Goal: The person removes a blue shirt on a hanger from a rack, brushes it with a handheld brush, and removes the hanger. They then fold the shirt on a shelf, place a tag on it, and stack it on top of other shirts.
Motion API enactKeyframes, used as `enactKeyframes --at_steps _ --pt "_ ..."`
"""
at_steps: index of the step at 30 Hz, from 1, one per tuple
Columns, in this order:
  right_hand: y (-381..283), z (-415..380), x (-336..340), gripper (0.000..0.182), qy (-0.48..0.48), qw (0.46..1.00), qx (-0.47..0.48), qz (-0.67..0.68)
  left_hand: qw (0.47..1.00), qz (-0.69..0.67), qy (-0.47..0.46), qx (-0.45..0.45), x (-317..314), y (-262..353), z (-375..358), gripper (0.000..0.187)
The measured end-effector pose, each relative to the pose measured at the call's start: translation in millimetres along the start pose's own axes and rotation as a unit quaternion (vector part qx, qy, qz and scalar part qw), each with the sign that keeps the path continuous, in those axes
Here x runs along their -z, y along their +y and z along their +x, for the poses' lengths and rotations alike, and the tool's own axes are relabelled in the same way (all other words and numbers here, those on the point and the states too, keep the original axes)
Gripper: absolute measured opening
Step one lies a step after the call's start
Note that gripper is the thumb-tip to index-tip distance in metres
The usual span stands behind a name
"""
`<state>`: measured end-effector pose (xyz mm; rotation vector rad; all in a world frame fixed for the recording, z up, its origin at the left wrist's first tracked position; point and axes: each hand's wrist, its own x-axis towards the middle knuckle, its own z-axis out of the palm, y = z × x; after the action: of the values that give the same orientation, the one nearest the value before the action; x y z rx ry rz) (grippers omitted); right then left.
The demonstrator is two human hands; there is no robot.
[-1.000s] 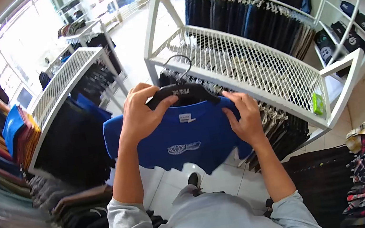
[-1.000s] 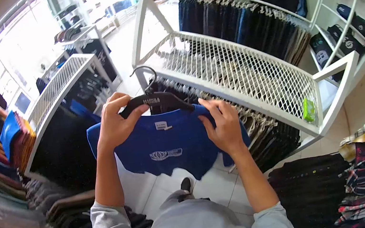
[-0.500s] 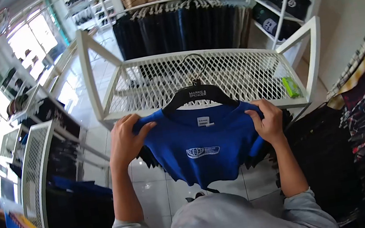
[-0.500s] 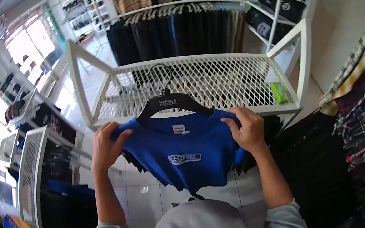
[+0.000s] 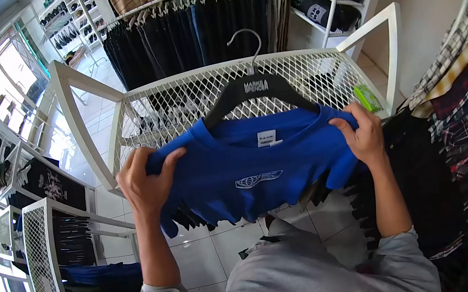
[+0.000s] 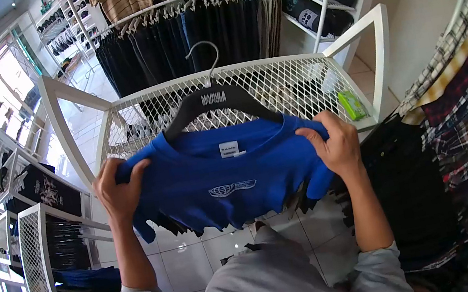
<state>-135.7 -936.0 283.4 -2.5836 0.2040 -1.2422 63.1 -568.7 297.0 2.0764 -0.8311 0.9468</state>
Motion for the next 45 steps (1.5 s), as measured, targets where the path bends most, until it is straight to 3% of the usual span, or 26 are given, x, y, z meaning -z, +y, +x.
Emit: enactKeyframes --at_steps 6,10,13,17,23,26,29,35,37,39,45 --pt "0 89 7 0.032 -0.006 1.0 0.019 -0.009 0.998 0.012 -0.021 -0.054 4 -7 86 0.041" --pt "13 163 -8 0.024 -0.032 0.997 0.064 0.002 0.995 0.065 -0.077 -0.009 -4 -12 147 0.04" --pt "33 217 -35 0.022 -0.05 0.995 0.074 0.039 0.992 0.068 -0.103 0.031 -32 -28 193 0.042" --pt "92 260 -118 0.035 -0.109 0.993 0.018 0.052 0.986 0.074 -0.148 0.02 -114 -92 232 0.049" --pt "177 225 -283 0.041 -0.197 0.98 -0.032 0.006 0.963 0.08 -0.246 0.076 -278 -205 176 0.054" --pt "191 210 -319 0.044 -0.252 0.966 -0.046 -0.01 0.953 0.088 -0.271 0.105 -312 -222 147 0.054" --pt "173 223 -331 0.045 -0.299 0.952 -0.06 -0.014 0.954 0.068 -0.265 0.125 -319 -220 148 0.055" --pt "158 239 -395 0.042 -0.22 0.973 -0.047 0.048 0.962 0.011 -0.232 0.146 -334 -215 154 0.056" --pt "157 240 -399 0.042 -0.249 0.965 -0.061 0.053 0.953 0.004 -0.245 0.175 -327 -221 158 0.057" --pt "155 236 -397 0.044 -0.243 0.968 -0.052 0.035 0.9 -0.195 -0.281 0.271 -324 -240 161 0.059" --pt "146 243 -384 0.046 -0.258 0.963 -0.023 0.073 0.857 -0.262 -0.278 0.346 -323 -247 163 0.059"
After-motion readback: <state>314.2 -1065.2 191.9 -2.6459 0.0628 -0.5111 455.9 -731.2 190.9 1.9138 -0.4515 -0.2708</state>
